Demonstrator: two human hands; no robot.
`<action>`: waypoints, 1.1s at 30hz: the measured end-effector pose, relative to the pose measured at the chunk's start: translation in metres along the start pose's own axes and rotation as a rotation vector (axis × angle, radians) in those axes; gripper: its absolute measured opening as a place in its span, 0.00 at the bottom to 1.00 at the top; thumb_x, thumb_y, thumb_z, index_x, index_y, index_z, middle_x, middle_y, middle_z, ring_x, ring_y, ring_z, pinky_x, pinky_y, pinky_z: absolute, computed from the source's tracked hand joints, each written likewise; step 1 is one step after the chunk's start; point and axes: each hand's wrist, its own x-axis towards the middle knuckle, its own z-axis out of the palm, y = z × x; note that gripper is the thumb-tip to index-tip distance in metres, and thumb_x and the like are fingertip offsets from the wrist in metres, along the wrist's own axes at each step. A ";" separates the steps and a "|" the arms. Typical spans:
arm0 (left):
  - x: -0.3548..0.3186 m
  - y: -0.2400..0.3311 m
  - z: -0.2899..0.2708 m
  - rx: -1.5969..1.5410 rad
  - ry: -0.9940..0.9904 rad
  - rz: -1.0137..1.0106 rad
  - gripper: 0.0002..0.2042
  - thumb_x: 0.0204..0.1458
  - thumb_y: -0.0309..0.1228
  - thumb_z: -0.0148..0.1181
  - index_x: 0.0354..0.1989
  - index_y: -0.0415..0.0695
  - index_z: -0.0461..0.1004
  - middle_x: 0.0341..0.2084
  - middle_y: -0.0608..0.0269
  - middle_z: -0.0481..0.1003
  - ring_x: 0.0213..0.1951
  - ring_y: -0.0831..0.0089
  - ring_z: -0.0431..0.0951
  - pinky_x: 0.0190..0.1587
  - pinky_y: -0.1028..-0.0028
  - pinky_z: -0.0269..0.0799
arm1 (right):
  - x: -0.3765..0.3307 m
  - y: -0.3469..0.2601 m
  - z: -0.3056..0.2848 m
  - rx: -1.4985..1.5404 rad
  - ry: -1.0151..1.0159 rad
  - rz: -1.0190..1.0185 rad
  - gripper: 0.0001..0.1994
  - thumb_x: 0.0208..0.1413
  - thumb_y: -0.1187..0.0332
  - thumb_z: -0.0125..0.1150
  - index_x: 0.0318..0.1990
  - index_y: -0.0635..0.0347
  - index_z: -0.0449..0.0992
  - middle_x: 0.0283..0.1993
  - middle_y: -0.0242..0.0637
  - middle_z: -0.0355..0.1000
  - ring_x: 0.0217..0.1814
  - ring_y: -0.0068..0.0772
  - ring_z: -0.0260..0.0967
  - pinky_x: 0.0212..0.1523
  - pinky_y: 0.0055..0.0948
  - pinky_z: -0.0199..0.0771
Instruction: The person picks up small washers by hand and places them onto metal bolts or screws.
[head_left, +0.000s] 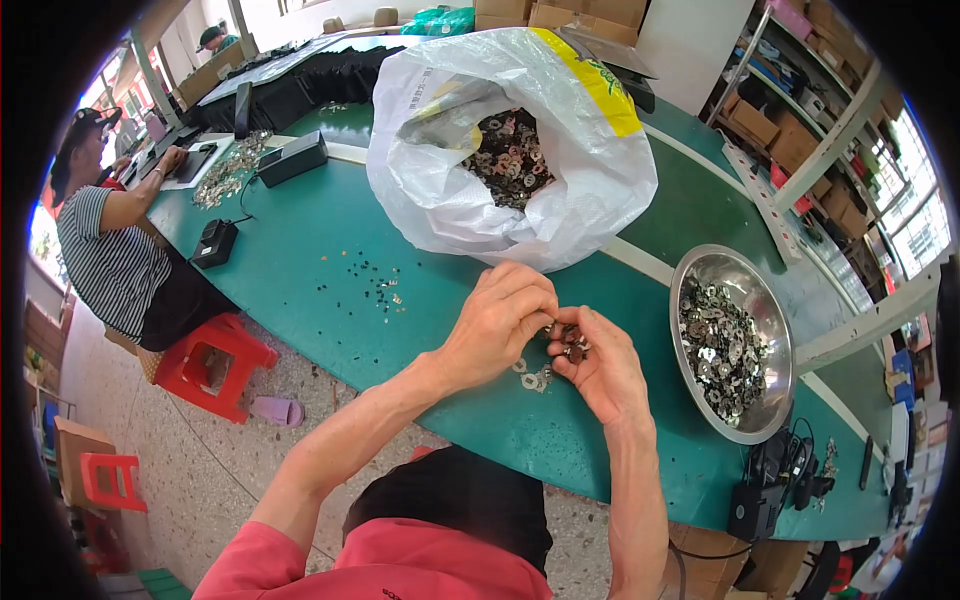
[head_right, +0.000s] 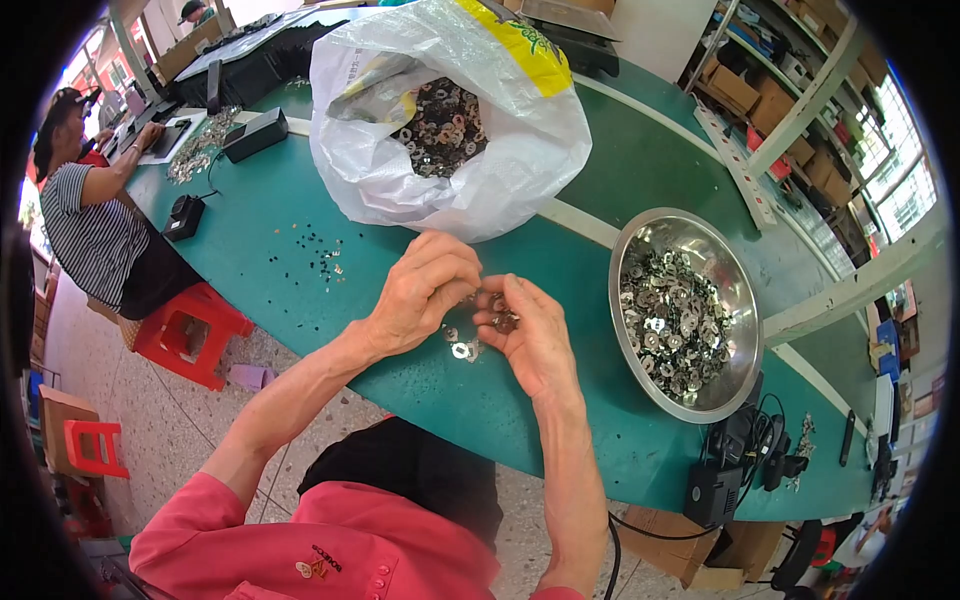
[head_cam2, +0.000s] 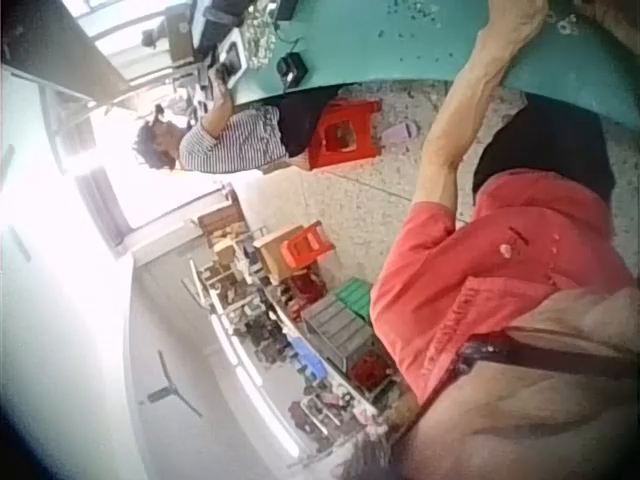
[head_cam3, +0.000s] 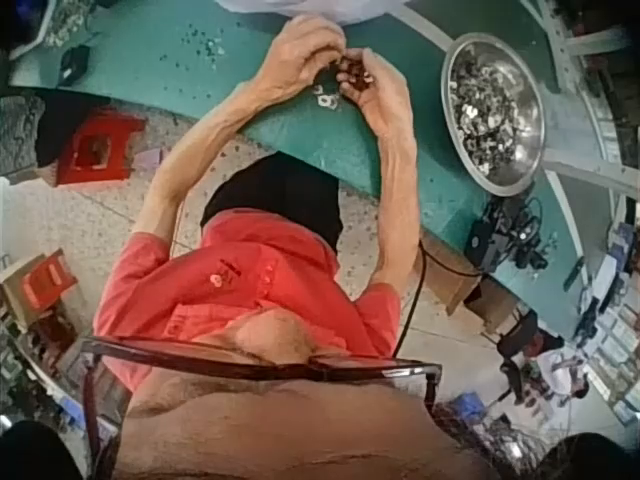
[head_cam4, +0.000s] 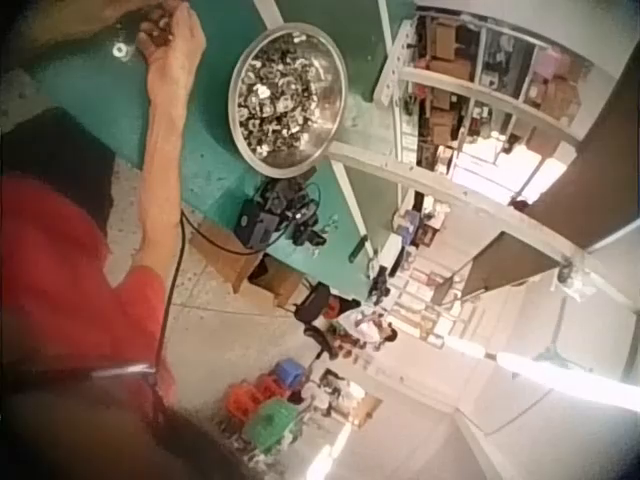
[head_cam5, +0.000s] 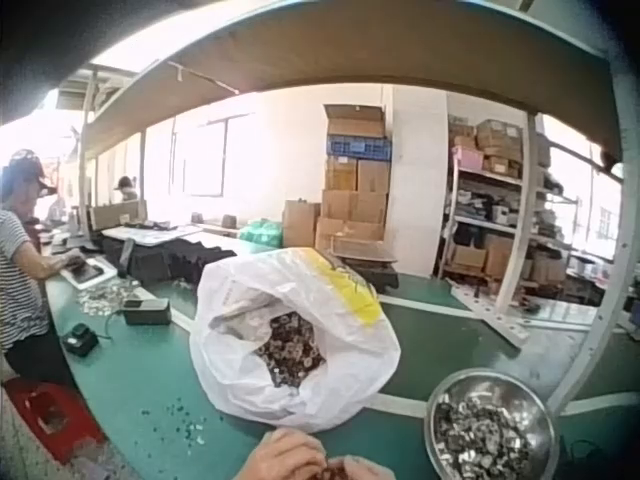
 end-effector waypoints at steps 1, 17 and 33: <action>0.000 0.001 0.001 -0.029 0.019 0.010 0.05 0.43 0.20 0.59 0.27 0.41 0.71 0.31 0.64 0.71 0.38 0.64 0.69 0.41 0.67 0.62 | 0.000 0.001 0.001 0.001 -0.049 0.028 0.14 0.62 0.61 0.51 0.43 0.64 0.71 0.33 0.36 0.71 0.31 0.26 0.71 0.28 0.21 0.73; -0.004 -0.012 -0.013 0.140 -0.248 -0.190 0.06 0.41 0.20 0.60 0.29 0.38 0.75 0.28 0.59 0.70 0.37 0.60 0.71 0.40 0.66 0.68 | 0.004 -0.006 -0.016 0.196 0.068 -0.037 0.12 0.61 0.62 0.54 0.38 0.65 0.73 0.30 0.33 0.68 0.28 0.23 0.65 0.25 0.17 0.68; 0.003 0.002 -0.008 -0.117 -0.086 -0.192 0.03 0.44 0.21 0.58 0.27 0.38 0.71 0.24 0.58 0.67 0.32 0.60 0.69 0.35 0.65 0.66 | 0.000 0.000 0.001 -0.058 -0.048 -0.017 0.15 0.61 0.59 0.54 0.41 0.64 0.73 0.33 0.34 0.71 0.32 0.24 0.70 0.30 0.20 0.74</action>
